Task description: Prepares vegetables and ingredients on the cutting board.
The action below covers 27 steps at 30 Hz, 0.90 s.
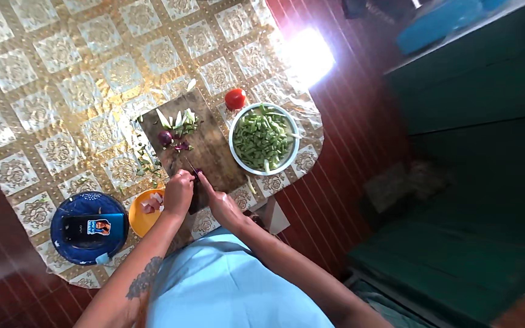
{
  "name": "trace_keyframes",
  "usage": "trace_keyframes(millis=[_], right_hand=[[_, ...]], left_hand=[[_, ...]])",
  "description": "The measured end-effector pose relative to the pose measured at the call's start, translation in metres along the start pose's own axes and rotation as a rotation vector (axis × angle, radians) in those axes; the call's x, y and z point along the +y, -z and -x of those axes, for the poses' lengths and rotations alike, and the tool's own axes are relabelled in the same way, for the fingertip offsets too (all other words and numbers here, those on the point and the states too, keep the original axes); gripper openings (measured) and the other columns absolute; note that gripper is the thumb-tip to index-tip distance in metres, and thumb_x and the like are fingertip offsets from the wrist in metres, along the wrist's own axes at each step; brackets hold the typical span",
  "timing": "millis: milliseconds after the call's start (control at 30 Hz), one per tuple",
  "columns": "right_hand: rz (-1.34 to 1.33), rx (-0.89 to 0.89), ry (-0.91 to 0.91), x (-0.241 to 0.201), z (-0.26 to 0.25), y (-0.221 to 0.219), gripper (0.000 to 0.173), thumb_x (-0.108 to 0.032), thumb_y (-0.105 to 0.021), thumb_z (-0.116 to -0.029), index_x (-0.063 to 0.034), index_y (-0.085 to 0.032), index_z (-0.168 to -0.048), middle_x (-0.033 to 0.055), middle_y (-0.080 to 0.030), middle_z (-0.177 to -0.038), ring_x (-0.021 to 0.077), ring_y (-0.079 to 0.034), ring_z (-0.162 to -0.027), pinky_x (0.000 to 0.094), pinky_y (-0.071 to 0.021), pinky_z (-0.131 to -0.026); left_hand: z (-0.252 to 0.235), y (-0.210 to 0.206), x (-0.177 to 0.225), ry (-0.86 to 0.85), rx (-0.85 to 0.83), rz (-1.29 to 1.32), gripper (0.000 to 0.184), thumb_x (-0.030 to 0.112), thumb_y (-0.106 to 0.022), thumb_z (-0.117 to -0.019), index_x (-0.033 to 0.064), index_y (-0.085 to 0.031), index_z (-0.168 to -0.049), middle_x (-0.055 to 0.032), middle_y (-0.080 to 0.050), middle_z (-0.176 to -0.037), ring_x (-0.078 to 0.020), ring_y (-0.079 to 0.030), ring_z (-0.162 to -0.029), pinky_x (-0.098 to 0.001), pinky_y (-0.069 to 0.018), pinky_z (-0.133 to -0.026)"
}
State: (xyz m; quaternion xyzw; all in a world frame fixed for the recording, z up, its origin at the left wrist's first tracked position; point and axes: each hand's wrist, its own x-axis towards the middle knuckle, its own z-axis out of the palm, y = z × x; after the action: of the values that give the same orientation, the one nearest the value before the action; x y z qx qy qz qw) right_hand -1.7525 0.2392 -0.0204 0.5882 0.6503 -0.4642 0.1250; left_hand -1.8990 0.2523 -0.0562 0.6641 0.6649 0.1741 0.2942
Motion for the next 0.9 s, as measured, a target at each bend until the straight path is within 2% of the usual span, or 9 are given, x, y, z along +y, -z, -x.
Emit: trace_keyframes(millis=[67,167,367,500,567,633,767,900], right_hand=[[-0.008,0.018,0.022,0.004,0.003,0.003,0.068,-0.008,-0.034,-0.1084,-0.0284,-0.007,-0.167,0.0227,-0.071,-0.104,0.0424,-0.070,-0.097,0.0565,-0.0547,-0.088],[0.003,0.074,0.076,0.006,0.015,0.003,0.065,-0.008,-0.034,-0.1082,-0.0247,-0.012,-0.167,0.0228,-0.071,-0.099,0.0427,-0.071,-0.092,0.0565,-0.0554,-0.085],[0.050,0.015,0.010,-0.003,0.014,0.002,0.067,-0.006,-0.033,-0.1085,-0.0267,-0.008,-0.167,0.0236,-0.070,-0.105,0.0425,-0.070,-0.098,0.0552,-0.0546,-0.088],[0.036,-0.013,-0.028,-0.007,-0.001,-0.001,0.072,-0.005,-0.035,-0.1075,-0.0304,-0.003,-0.167,0.0235,-0.070,-0.106,0.0426,-0.070,-0.101,0.0557,-0.0544,-0.090],[0.019,0.015,0.001,-0.003,0.003,0.004,0.069,-0.008,-0.036,-0.1084,-0.0295,-0.006,-0.167,0.0235,-0.071,-0.106,0.0427,-0.070,-0.099,0.0563,-0.0547,-0.089],[0.013,0.054,0.043,0.000,0.011,0.008,0.065,-0.010,-0.035,-0.1089,-0.0271,-0.010,-0.167,0.0236,-0.071,-0.102,0.0435,-0.070,-0.096,0.0571,-0.0549,-0.086],[0.035,0.043,0.047,-0.001,0.019,0.005,0.063,-0.010,-0.032,-0.1093,-0.0256,-0.012,-0.167,0.0230,-0.071,-0.101,0.0426,-0.071,-0.094,0.0559,-0.0552,-0.086],[0.055,0.022,0.009,-0.006,0.012,0.001,0.067,-0.007,-0.034,-0.1083,-0.0273,-0.008,-0.167,0.0233,-0.070,-0.104,0.0425,-0.070,-0.097,0.0558,-0.0553,-0.087]], left_hand=[[0.000,0.002,0.002,0.009,-0.015,-0.013,0.012,-0.005,-0.064,-0.0936,-0.0060,-0.076,-0.096,-0.0219,-0.072,-0.109,-0.0370,-0.071,-0.099,-0.0514,-0.0574,-0.089],[0.000,0.003,0.003,-0.003,0.004,-0.032,0.013,-0.011,-0.060,-0.0906,-0.0093,-0.072,-0.088,-0.0249,-0.070,-0.098,-0.0406,-0.071,-0.091,-0.0540,-0.0575,-0.081],[0.001,0.000,-0.001,-0.026,0.022,-0.026,0.011,-0.011,-0.063,-0.0887,-0.0085,-0.074,-0.088,-0.0248,-0.070,-0.099,-0.0396,-0.071,-0.091,-0.0535,-0.0580,-0.081],[0.001,-0.001,-0.002,-0.017,0.028,-0.005,0.012,-0.008,-0.064,-0.0905,-0.0065,-0.075,-0.094,-0.0235,-0.072,-0.104,-0.0385,-0.072,-0.096,-0.0530,-0.0578,-0.085],[0.002,0.001,-0.001,-0.014,0.012,-0.016,0.013,-0.007,-0.062,-0.0918,-0.0066,-0.075,-0.094,-0.0234,-0.072,-0.104,-0.0388,-0.072,-0.097,-0.0536,-0.0577,-0.086],[0.000,0.001,0.000,-0.014,0.016,-0.038,0.014,-0.010,-0.060,-0.0915,-0.0085,-0.073,-0.090,-0.0245,-0.071,-0.098,-0.0401,-0.071,-0.091,-0.0543,-0.0580,-0.081],[0.002,0.000,0.000,-0.010,0.013,-0.044,0.012,-0.010,-0.061,-0.0904,-0.0095,-0.072,-0.088,-0.0251,-0.070,-0.095,-0.0410,-0.071,-0.089,-0.0549,-0.0580,-0.079],[0.002,-0.001,-0.001,-0.016,0.026,-0.038,0.011,-0.010,-0.062,-0.0899,-0.0086,-0.073,-0.088,-0.0243,-0.070,-0.097,-0.0398,-0.072,-0.090,-0.0540,-0.0582,-0.080]])
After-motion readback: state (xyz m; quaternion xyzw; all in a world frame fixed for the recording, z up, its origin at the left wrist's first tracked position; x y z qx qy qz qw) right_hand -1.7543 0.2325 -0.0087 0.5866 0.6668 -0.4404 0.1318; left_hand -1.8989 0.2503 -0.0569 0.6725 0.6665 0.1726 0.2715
